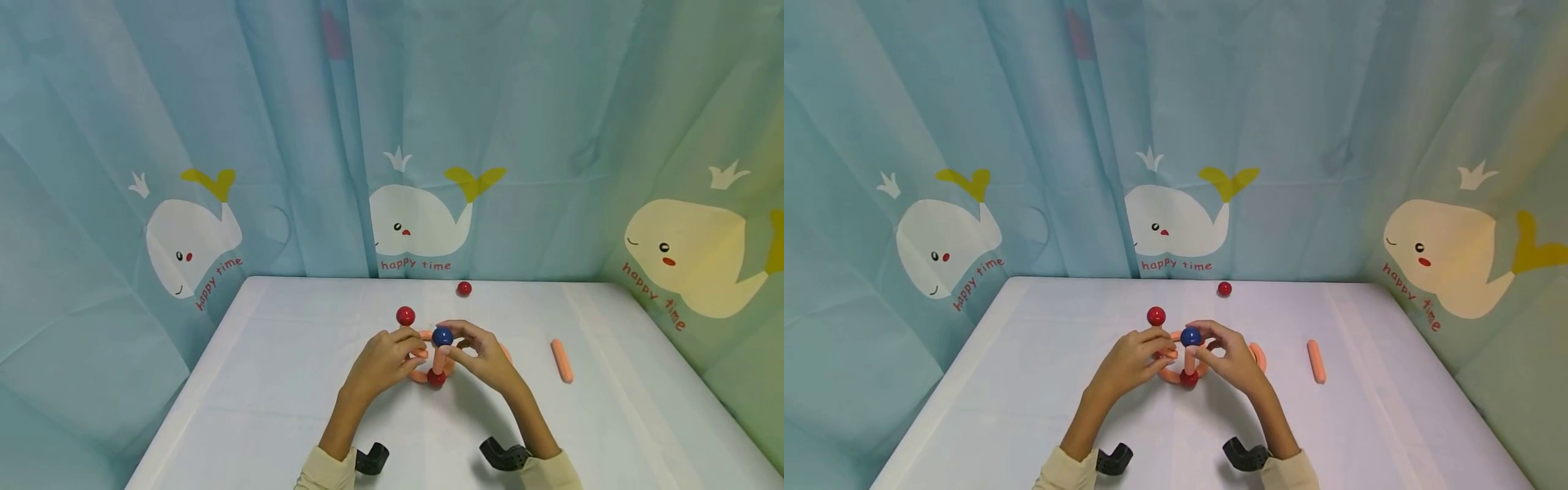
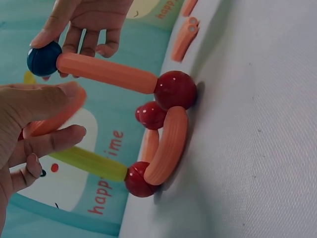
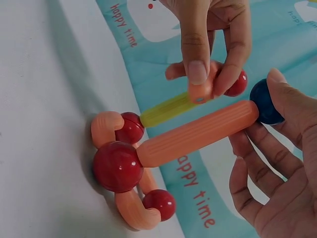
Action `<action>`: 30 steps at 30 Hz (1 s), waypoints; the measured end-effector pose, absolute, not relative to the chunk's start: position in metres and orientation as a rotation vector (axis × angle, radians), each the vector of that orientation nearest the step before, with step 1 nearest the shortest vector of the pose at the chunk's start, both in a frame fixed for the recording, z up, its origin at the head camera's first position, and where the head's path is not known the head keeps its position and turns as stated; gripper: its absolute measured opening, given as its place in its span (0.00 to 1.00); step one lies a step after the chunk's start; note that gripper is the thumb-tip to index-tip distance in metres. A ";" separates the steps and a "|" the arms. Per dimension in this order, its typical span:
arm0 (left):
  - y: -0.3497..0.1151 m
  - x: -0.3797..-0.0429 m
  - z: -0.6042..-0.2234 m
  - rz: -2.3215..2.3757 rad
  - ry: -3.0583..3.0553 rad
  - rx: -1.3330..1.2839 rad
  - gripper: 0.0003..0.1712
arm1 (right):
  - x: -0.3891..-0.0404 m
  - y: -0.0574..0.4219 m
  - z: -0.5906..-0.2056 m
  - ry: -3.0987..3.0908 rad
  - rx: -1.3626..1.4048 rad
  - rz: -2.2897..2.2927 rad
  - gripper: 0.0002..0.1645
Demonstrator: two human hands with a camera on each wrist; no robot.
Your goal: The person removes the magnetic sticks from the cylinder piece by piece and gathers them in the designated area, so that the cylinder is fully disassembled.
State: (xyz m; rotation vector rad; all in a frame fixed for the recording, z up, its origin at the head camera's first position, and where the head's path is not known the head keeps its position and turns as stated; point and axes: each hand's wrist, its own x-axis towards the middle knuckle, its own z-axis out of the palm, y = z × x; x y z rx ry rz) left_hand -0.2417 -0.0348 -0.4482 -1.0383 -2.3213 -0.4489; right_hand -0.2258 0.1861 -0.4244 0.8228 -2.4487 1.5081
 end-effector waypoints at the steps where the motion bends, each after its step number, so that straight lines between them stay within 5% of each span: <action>1: -0.035 -0.242 -0.449 -0.443 -2.327 -1.035 0.12 | -0.228 0.187 -0.428 -2.447 0.819 1.514 0.22; 24: -0.039 -0.242 -0.446 -0.595 -2.202 -0.959 0.06 | -0.243 0.196 -0.451 -2.460 0.839 1.515 0.26; 30: -0.041 -0.243 -0.446 -0.706 -2.194 -0.781 0.12 | -0.246 0.202 -0.452 -2.333 0.808 1.535 0.18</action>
